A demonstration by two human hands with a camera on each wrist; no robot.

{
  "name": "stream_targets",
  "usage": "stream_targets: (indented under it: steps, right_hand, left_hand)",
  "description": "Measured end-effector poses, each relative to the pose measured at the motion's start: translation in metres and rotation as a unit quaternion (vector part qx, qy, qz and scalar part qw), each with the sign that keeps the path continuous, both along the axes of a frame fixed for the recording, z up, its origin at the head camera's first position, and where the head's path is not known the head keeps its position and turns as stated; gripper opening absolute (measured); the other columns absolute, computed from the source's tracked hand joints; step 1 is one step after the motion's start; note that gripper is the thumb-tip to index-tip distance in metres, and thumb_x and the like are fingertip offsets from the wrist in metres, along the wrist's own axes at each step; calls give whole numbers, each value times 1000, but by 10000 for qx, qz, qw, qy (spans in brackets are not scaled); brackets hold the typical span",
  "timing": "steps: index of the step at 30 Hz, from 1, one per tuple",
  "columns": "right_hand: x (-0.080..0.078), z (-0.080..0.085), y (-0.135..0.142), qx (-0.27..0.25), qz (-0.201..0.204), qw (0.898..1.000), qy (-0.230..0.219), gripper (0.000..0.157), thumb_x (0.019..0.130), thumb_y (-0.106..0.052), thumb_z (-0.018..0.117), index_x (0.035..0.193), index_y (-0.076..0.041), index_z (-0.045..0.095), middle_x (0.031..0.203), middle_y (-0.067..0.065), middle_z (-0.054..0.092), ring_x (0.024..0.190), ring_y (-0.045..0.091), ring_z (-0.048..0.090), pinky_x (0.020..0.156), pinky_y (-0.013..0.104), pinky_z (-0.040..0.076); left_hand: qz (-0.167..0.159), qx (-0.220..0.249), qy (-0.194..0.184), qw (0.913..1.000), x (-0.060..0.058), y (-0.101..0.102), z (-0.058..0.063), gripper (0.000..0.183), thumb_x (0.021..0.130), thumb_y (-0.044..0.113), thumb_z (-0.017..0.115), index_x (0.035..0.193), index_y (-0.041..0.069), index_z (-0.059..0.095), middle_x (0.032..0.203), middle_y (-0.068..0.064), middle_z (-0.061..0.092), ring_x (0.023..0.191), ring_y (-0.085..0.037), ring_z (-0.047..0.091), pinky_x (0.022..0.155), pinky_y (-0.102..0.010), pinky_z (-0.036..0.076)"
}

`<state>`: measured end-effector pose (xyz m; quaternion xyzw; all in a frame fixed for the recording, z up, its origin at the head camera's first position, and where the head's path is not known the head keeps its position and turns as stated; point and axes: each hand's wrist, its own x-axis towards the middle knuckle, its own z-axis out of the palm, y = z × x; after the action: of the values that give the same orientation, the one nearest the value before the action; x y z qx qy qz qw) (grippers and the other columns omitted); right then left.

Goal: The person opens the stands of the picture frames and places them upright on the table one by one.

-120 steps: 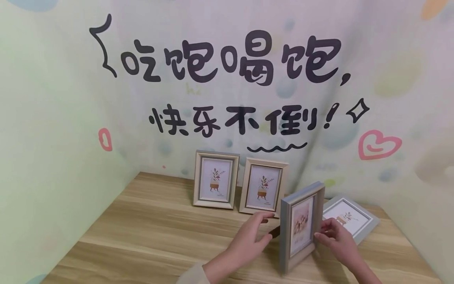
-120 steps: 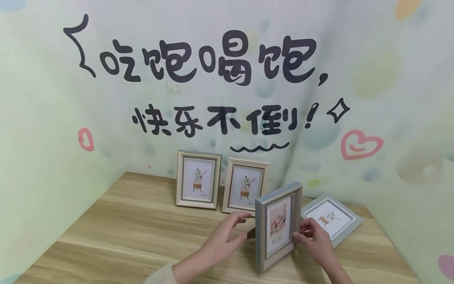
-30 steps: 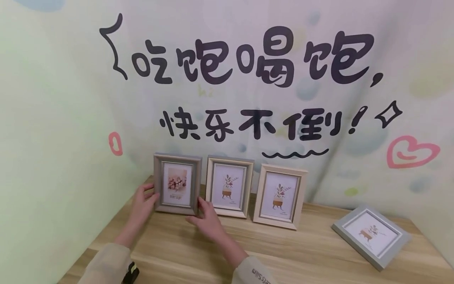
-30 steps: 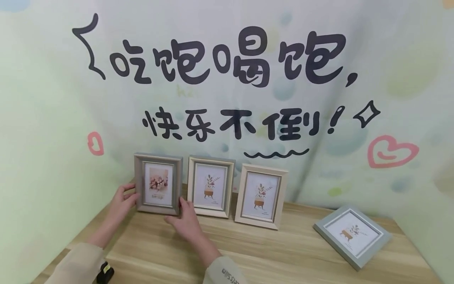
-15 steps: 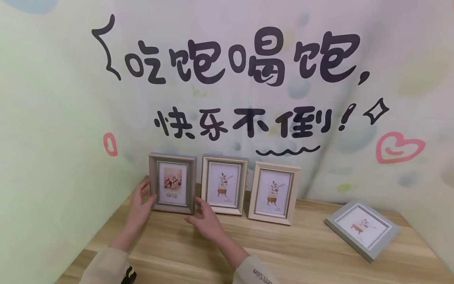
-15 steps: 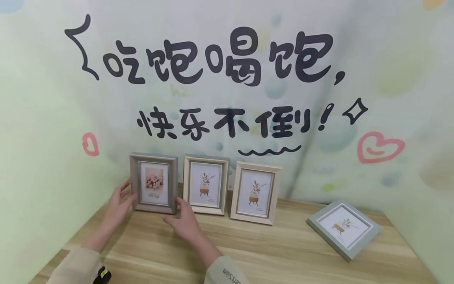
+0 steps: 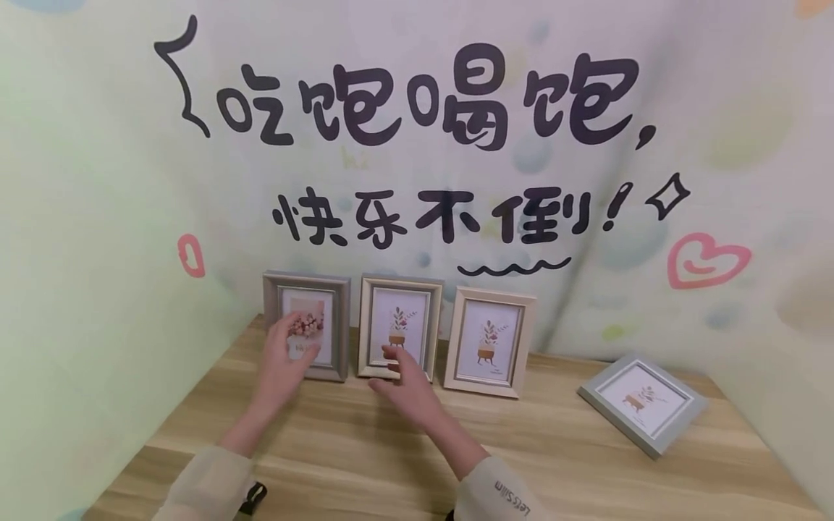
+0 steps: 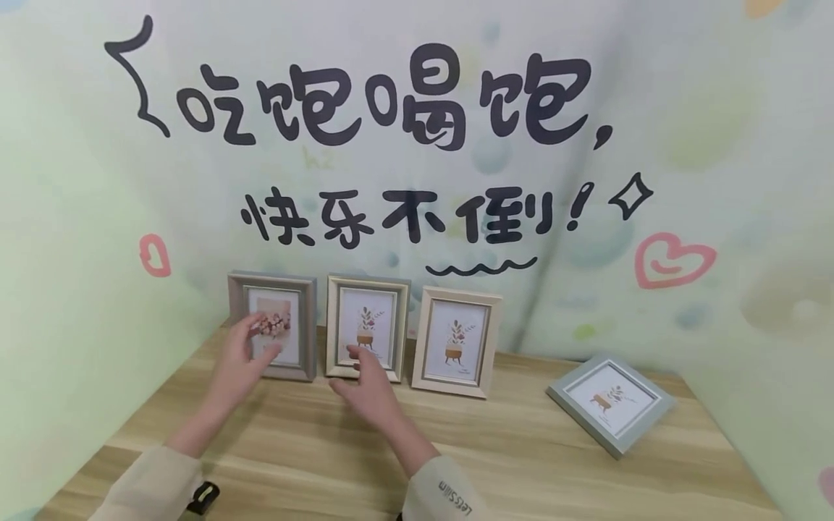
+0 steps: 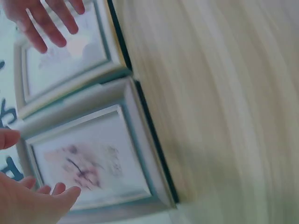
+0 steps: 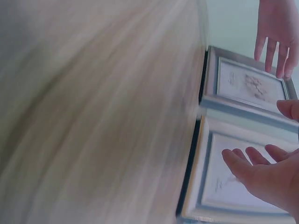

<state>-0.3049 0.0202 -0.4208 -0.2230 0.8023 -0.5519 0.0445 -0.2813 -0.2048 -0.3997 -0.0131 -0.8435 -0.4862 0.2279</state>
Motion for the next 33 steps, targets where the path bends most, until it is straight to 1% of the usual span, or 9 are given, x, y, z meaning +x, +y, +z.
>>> stream_targets:
  steps: [5,9,12,14,17,20,24,30,33]
  right_hand:
    - [-4,11,21,426,-114,9985,323,56,92,-16,69,139,4,47,140,27,52,128,46,51,104,57,48]
    - [-2,21,40,857,-244,9943,581,56,91,-18,71,138,3,49,139,25,53,127,44,53,106,56,47]
    - [2,26,54,1418,-304,9863,781,60,90,-25,73,140,-2,49,141,21,53,129,40,53,107,54,47]
    - [4,30,63,1808,-313,9782,967,63,89,-30,74,140,-4,49,142,18,53,129,37,53,106,53,48]
    - [6,34,79,2206,-343,9689,1067,68,87,-39,75,142,-8,49,143,13,53,128,33,55,104,51,50]
    - [8,37,94,2396,-377,9647,1023,72,85,-43,76,142,-9,49,144,10,53,128,33,56,103,52,50]
    - [12,39,113,2552,-497,9612,924,73,83,-45,78,142,-12,50,146,8,52,132,32,53,106,54,48]
    - [19,38,144,2659,-573,9565,1058,77,82,-49,77,142,-8,50,146,13,52,134,34,51,109,55,45]
    - [21,35,158,2721,-590,9541,1106,77,83,-48,77,141,-6,50,144,15,53,132,36,52,108,56,45]
  left_hand:
    - [-427,-157,-224,9987,-3,19,3,64,93,17,68,148,-1,40,152,-25,42,134,-46,46,111,-62,39]
    - [-807,-348,-442,9951,-2,35,1,67,92,25,71,148,4,42,150,-23,46,134,-45,48,111,-61,40]
    - [-1129,-446,-737,9899,2,47,-1,70,90,32,73,149,8,43,152,-18,47,136,-42,47,111,-61,40]
    - [-1402,-476,-893,9849,4,55,-1,73,88,35,75,149,11,44,152,-16,47,137,-41,47,110,-62,40]
    - [-1784,-651,-941,9773,4,69,0,74,87,38,76,149,13,45,153,-13,48,136,-40,48,109,-62,42]
    - [-2028,-867,-952,9707,3,82,0,75,86,39,76,149,14,46,152,-12,49,135,-39,49,109,-63,41]
    - [-2339,-855,-1078,9625,3,99,0,75,85,37,78,149,14,46,153,-11,48,136,-39,48,109,-63,41]
    - [-2717,-828,-1119,9523,1,122,0,76,84,41,78,148,14,47,152,-10,49,137,-36,48,111,-59,42]
    - [-2874,-816,-1164,9472,-3,131,-4,78,84,43,78,149,15,46,153,-9,48,138,-35,47,112,-58,41]
